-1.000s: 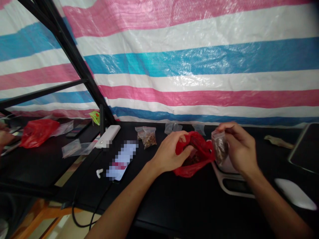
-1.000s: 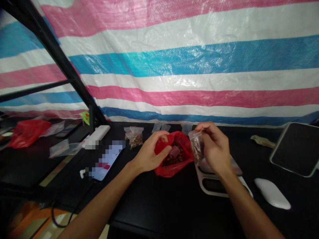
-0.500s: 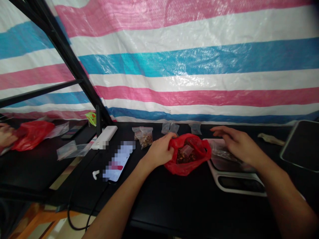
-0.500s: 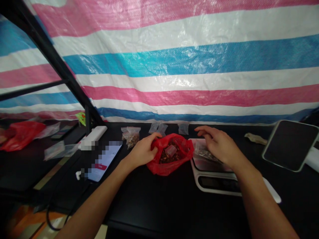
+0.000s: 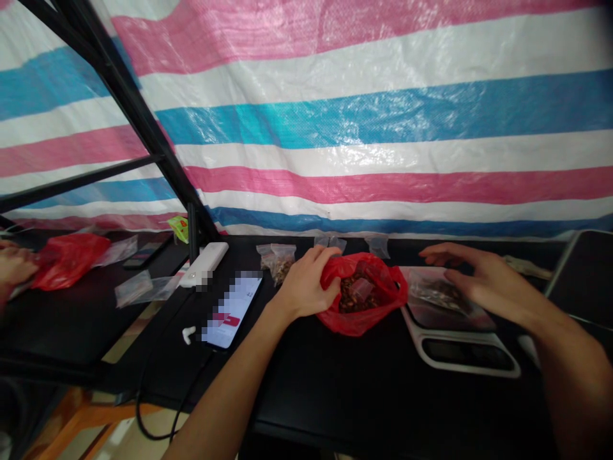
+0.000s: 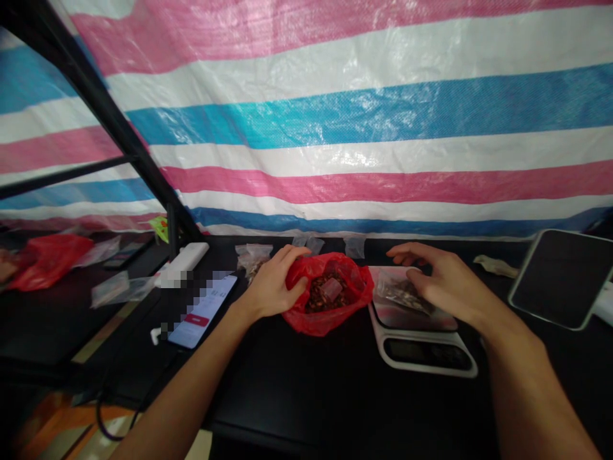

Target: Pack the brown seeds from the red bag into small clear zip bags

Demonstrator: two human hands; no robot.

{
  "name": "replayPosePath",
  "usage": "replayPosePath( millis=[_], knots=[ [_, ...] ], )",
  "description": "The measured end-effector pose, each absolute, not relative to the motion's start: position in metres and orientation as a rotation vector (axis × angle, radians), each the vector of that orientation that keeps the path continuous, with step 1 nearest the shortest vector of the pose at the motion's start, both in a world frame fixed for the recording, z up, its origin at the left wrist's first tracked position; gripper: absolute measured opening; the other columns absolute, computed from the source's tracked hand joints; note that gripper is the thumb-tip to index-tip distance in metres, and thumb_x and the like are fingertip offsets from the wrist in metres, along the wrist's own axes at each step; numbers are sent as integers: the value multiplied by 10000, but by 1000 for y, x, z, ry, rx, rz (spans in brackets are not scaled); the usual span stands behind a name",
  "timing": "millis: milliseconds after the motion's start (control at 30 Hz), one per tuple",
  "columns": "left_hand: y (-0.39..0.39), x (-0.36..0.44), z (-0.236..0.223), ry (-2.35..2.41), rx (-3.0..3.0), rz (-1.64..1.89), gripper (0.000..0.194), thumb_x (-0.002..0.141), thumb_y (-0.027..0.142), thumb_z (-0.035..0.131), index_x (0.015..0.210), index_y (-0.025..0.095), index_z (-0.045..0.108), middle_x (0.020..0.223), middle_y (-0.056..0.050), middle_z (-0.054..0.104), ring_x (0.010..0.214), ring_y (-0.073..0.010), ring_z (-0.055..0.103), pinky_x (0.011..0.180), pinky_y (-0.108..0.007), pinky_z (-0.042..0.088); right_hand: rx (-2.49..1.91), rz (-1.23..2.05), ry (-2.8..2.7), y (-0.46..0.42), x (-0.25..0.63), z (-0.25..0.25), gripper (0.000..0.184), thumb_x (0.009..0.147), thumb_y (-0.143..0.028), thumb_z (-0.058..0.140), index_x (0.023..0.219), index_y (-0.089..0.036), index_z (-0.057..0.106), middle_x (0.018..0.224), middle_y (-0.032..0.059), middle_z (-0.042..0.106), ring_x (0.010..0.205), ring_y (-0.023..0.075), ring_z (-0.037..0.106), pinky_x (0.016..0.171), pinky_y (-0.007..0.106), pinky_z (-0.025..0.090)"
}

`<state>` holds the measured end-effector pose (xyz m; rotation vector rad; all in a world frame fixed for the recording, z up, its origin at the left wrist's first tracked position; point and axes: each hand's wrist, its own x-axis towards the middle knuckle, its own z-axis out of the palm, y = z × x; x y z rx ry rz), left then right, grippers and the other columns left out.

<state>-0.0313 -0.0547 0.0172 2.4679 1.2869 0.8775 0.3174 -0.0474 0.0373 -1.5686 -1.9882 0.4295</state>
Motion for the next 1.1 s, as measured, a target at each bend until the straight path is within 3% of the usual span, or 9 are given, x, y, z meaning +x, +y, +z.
replayPosePath(
  millis=[233, 400, 500, 600, 733, 867, 1100],
  knots=[
    [-52, -27, 14, 1274, 2478, 1049, 328, 960, 244, 557, 1288, 230, 570, 1243, -95, 606, 1202, -272, 573, 1074, -444, 490, -1584, 563, -2063, -54, 318, 43, 424, 815, -360, 575, 1204, -260, 710, 1275, 85, 734, 1166, 334, 684, 953, 450, 553],
    [-50, -29, 12, 1293, 2447, 1128, 274, 992, 225, 524, 1261, 223, 576, 1230, -93, 605, 1180, -251, 589, 1046, -421, 501, -1691, 638, -2117, -62, 323, 38, 621, 807, -516, 665, 1396, -325, 621, 1398, 106, 663, 1224, 352, 662, 979, 439, 564],
    [-49, -29, 11, 1287, 2444, 1150, 264, 992, 220, 530, 1251, 226, 579, 1223, -90, 606, 1179, -247, 593, 1048, -414, 502, -1751, 601, -2183, -59, 327, 26, 764, 775, -632, 710, 1459, -320, 572, 1305, 139, 676, 1181, 347, 669, 964, 445, 569],
    [-48, -30, 10, 1296, 2438, 1145, 254, 996, 219, 524, 1244, 228, 582, 1214, -84, 606, 1180, -242, 599, 1049, -407, 504, -1810, 502, -2242, -53, 331, 15, 794, 732, -657, 740, 1420, -281, 615, 1175, 144, 699, 1105, 352, 674, 937, 469, 564],
    [-47, -29, 9, 1331, 2420, 1080, 232, 1009, 211, 493, 1218, 237, 590, 1181, -67, 617, 1143, -231, 627, 1006, -392, 529, -1847, 540, -2206, -49, 330, 14, 669, 733, -596, 753, 1299, -241, 704, 1117, 144, 734, 1015, 349, 703, 877, 455, 567],
    [-47, -29, 7, 1347, 2409, 1092, 222, 1013, 198, 475, 1196, 241, 594, 1172, -58, 624, 1113, -216, 644, 991, -372, 536, -1720, 660, -2096, -51, 322, 24, 490, 839, -574, 693, 1194, -239, 729, 1091, 96, 752, 957, 293, 721, 820, 381, 565],
    [-45, -30, 8, 1359, 2390, 1121, 223, 1029, 202, 456, 1201, 243, 591, 1180, -55, 626, 1093, -205, 654, 990, -359, 535, -1335, 505, -2171, -56, 278, 35, 352, 946, -451, 623, 1239, -271, 697, 1168, 79, 717, 998, 259, 704, 843, 360, 555]
  ],
)
